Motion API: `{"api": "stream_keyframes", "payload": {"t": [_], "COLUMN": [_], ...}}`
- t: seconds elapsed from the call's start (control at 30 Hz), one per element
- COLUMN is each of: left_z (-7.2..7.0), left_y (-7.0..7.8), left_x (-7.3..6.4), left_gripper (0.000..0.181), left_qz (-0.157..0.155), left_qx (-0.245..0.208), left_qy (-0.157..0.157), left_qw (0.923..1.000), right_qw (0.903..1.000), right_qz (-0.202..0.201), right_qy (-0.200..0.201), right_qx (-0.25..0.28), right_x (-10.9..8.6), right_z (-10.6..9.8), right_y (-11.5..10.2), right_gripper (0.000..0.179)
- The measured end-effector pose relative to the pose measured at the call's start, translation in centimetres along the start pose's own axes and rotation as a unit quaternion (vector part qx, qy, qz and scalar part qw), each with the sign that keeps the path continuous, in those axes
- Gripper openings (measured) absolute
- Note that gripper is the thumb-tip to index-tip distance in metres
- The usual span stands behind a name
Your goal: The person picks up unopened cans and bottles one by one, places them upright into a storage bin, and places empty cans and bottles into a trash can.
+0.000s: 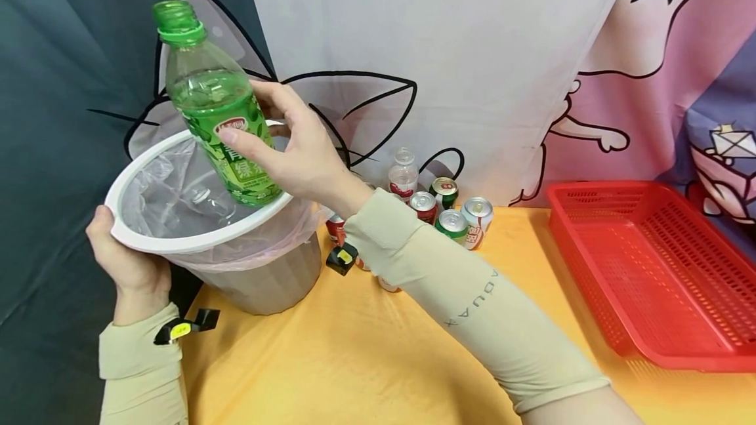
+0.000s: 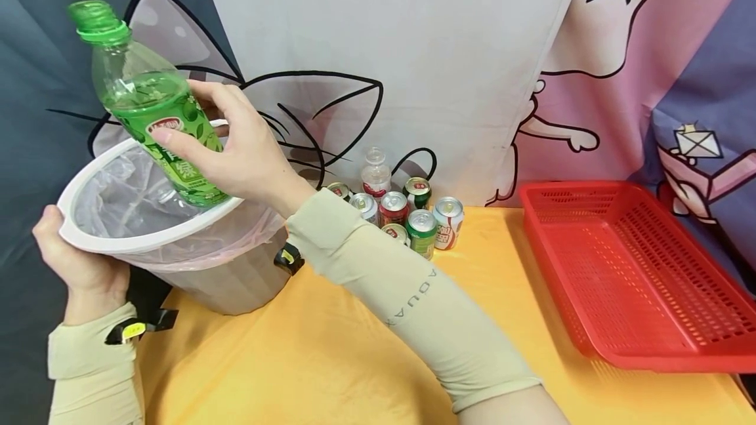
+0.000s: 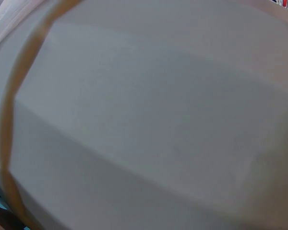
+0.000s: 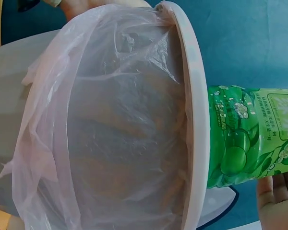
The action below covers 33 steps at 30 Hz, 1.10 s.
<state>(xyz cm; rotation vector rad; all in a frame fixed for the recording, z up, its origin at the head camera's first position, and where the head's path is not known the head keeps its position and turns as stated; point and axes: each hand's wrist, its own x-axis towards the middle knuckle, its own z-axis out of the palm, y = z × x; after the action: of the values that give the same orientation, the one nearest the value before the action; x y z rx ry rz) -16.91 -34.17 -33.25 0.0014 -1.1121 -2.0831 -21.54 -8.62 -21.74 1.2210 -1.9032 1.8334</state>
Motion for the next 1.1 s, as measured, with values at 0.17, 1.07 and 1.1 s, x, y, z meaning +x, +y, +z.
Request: {"api": "stream_keyframes", "payload": {"t": [0.17, 1.07, 1.1], "left_z": [0.0, 0.0, 0.0], "left_y": [-0.1, 0.0, 0.0], "left_x": [0.0, 0.0, -0.1], "left_gripper": [0.057, 0.056, 0.056], "left_qz": [-0.005, 0.004, 0.004], "left_qx": [0.005, 0.002, 0.001], "left_qy": [0.006, 0.010, 0.012], "left_qw": [1.0000, 0.9999, 0.9999], "right_qw": [0.9999, 0.9819, 0.9814], "right_qz": [0.012, 0.097, 0.097], "right_qy": [-0.001, -0.106, -0.107], "right_qx": [-0.001, -0.123, -0.126], "right_x": [-0.1, -2.2, -2.3], "right_z": [0.3, 1.0, 0.9], "right_y": [0.1, 2.8, 2.8], "right_gripper": [0.057, 0.077, 0.077]}}
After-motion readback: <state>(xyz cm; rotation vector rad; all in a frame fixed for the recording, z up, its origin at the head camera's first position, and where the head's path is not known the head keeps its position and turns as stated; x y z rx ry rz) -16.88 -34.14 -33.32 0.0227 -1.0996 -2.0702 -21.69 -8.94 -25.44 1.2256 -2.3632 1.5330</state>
